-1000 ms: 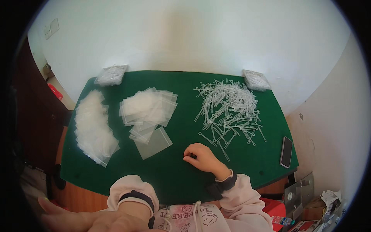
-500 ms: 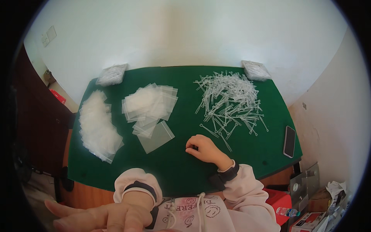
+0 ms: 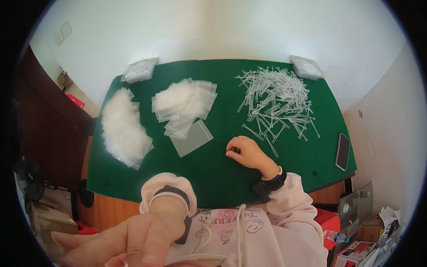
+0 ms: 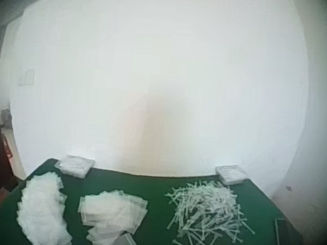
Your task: The person is manually organizing and packaging small white plastic strips into transparent plastic bags at a workstation.
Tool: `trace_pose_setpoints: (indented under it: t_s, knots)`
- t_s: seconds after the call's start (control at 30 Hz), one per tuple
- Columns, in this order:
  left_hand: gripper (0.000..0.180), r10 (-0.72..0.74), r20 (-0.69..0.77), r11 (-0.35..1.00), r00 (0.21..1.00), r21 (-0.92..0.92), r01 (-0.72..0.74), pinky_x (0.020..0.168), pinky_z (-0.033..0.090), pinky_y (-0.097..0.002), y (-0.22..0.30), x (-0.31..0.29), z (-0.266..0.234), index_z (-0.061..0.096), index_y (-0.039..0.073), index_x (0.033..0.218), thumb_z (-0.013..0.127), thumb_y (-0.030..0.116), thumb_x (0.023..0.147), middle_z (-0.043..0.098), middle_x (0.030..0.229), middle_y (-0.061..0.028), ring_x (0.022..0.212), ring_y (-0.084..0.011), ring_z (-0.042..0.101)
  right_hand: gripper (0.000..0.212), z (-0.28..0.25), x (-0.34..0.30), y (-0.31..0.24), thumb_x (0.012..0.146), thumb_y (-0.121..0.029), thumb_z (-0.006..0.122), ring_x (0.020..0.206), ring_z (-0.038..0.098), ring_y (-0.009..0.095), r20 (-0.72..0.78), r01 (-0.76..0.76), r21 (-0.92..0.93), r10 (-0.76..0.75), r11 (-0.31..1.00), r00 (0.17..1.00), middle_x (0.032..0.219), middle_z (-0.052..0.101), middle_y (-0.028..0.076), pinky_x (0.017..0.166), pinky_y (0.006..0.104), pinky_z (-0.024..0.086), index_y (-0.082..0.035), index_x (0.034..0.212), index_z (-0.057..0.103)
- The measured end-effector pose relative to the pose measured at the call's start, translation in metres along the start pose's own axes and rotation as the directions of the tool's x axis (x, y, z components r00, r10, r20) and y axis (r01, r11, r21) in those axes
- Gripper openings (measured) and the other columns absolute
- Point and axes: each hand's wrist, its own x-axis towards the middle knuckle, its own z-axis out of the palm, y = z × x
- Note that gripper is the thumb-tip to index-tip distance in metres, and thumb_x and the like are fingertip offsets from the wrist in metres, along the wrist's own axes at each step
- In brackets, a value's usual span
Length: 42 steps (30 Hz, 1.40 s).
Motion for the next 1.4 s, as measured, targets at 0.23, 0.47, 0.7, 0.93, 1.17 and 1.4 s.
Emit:
trace_pose_setpoints:
  t_s: [0.23,0.47,0.7,0.93,1.17,1.4]
  knots:
    - [0.05,0.074,0.114,0.997,0.991,0.018,-0.077,0.104,0.027,-0.0398,-0.002,-0.002,-0.004,0.011,0.02,0.142,0.016,0.039,0.096,0.03,0.142,0.001,0.104,-0.0212,0.058,0.009,-0.001,-0.003,-0.006,0.072,-0.01,0.065,0.064,0.052,0.021,0.013,-0.039,-0.014,0.04,0.999,0.999,0.068,0.053,0.007,0.057,0.0311,0.043,-0.004,0.076,0.059]
    - [0.048,0.083,0.035,0.995,0.996,0.045,-0.085,0.1,0.028,-0.0388,0.004,-0.002,-0.002,0.013,0.019,0.139,0.021,0.036,0.094,0.033,0.138,-0.0006,0.098,-0.02,0.057,0.009,-0.001,0.0,-0.005,0.072,-0.009,0.065,0.063,0.051,0.019,0.021,-0.027,-0.002,0.027,1.0,0.999,0.067,0.052,0.006,0.056,0.0298,0.042,-0.004,0.076,0.059]
    - [0.041,0.427,-0.406,0.883,0.808,0.38,-0.276,0.071,0.031,-0.031,-0.001,-0.004,-0.011,0.036,0.009,0.115,0.051,0.024,0.08,0.036,0.115,-0.0017,0.072,-0.0135,0.044,0.009,-0.01,-0.007,-0.001,0.073,-0.007,0.065,0.061,0.049,0.016,-0.013,-0.064,-0.032,0.064,0.997,0.998,0.068,0.051,0.004,0.055,0.0276,0.04,-0.004,0.077,0.058]
    - [0.038,0.648,-0.342,0.714,0.68,0.585,-0.386,0.055,0.027,-0.025,0.01,-0.005,-0.006,0.047,0.006,0.103,0.065,0.019,0.072,0.037,0.096,-0.0012,0.056,-0.0104,0.032,0.009,0.0,0.005,-0.002,0.073,-0.009,0.065,0.065,0.052,0.016,0.071,-0.138,0.084,0.132,0.987,0.989,0.07,0.052,0.005,0.057,0.0259,0.042,-0.005,0.079,0.059]
    - [0.032,0.655,-0.274,0.69,0.704,0.596,-0.41,0.054,0.024,-0.0261,0.037,-0.017,-0.012,0.047,0.01,0.101,0.064,0.021,0.077,0.036,0.095,-0.0001,0.057,-0.0106,0.03,0.017,-0.065,0.058,0.055,0.073,-0.021,0.065,0.081,0.056,0.028,-0.113,-0.035,-0.306,0.0,0.951,0.994,0.084,0.059,0.012,0.073,0.0353,0.045,-0.006,0.082,0.062]
    - [0.03,0.71,-0.267,0.642,0.651,0.624,-0.445,0.053,0.025,-0.0256,0.041,-0.016,-0.013,0.048,0.008,0.099,0.064,0.021,0.076,0.037,0.096,-0.0006,0.056,-0.0109,0.029,0.059,-0.093,0.102,0.138,0.081,-0.047,0.052,0.125,0.03,0.036,-0.517,-0.537,-0.589,0.229,0.604,0.824,0.132,0.037,0.021,0.1,0.0454,0.027,-0.009,0.126,0.044]
